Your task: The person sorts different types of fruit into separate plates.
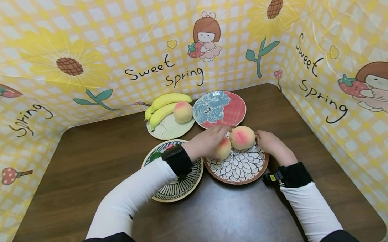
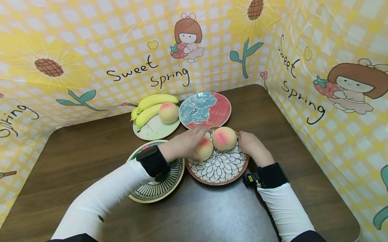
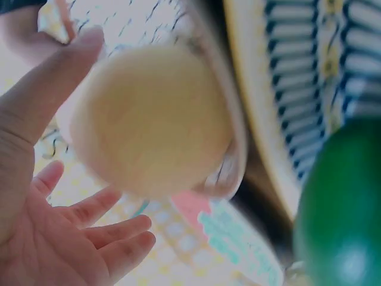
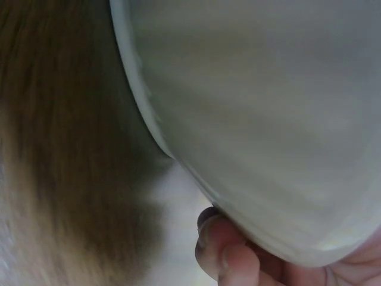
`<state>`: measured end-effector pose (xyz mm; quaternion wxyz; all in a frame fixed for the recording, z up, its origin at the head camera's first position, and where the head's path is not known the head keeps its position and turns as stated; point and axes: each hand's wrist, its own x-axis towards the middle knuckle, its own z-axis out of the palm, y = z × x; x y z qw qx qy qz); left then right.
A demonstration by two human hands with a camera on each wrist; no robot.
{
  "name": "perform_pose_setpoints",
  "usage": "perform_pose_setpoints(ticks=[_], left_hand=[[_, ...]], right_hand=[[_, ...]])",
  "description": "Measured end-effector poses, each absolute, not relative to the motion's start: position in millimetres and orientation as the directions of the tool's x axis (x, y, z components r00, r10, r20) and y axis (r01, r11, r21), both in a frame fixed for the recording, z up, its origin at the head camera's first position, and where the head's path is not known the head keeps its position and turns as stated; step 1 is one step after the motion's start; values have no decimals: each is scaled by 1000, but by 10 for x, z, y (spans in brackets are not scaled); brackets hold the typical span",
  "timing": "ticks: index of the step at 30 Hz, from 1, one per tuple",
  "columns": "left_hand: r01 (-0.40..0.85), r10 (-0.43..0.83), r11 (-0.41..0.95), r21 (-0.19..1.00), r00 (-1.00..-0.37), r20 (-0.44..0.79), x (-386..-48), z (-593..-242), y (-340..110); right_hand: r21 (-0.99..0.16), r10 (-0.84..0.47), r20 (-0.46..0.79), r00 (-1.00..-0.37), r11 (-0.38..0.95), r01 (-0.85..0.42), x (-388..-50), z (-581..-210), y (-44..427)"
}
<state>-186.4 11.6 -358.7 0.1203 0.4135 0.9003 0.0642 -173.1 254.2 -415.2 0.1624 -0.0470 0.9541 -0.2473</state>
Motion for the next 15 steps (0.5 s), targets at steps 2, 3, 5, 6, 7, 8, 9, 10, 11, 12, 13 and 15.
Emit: perform_pose_setpoints(ticks=[2, 3, 5, 6, 7, 8, 9, 10, 11, 12, 13, 15], left_hand=[[701, 738, 674, 234, -657, -158, -1909, -3494, 95], [687, 726, 685, 245, -671, -150, -1934, -3445, 78], [663, 707, 700, 263, -695, -132, -1991, -3349, 38], [648, 693, 712, 269, -710, -125, -2020, -3306, 12], [638, 685, 718, 280, -720, -114, -2054, -3267, -14], [629, 675, 723, 285, -730, -103, -2084, -3226, -41], [623, 668, 729, 285, -739, -93, -2116, -3184, -69], [621, 663, 730, 284, -744, -77, -2150, -3145, -96], [617, 655, 737, 277, -753, -64, -2184, -3107, -125], [611, 646, 743, 274, -762, -52, -2220, -3073, -155], [608, 638, 749, 264, -769, -39, -2257, -3039, -187], [590, 614, 769, 245, -789, -24, -2329, -2983, -255]], right_hand=[[-483, -169, -286, -943, 875, -10, -1734, -4154, 2543], [-482, -168, -284, -944, 876, -11, -1735, -4156, 2542], [-481, -167, -281, -945, 877, -12, -1738, -4162, 2547], [-482, -167, -281, -945, 876, -12, -1739, -4165, 2549], [-483, -167, -279, -946, 876, -12, -1740, -4169, 2552], [-483, -167, -276, -947, 876, -14, -1738, -4170, 2553], [-482, -168, -272, -947, 876, -17, -1740, -4174, 2558], [-483, -168, -273, -947, 876, -16, -1739, -4175, 2558], [-484, -168, -274, -947, 875, -15, -1737, -4174, 2556], [-485, -168, -273, -947, 875, -15, -1739, -4178, 2556], [-485, -169, -273, -947, 874, -16, -1739, -4177, 2553], [-484, -174, -264, -949, 875, -25, -1743, -4181, 2550]])
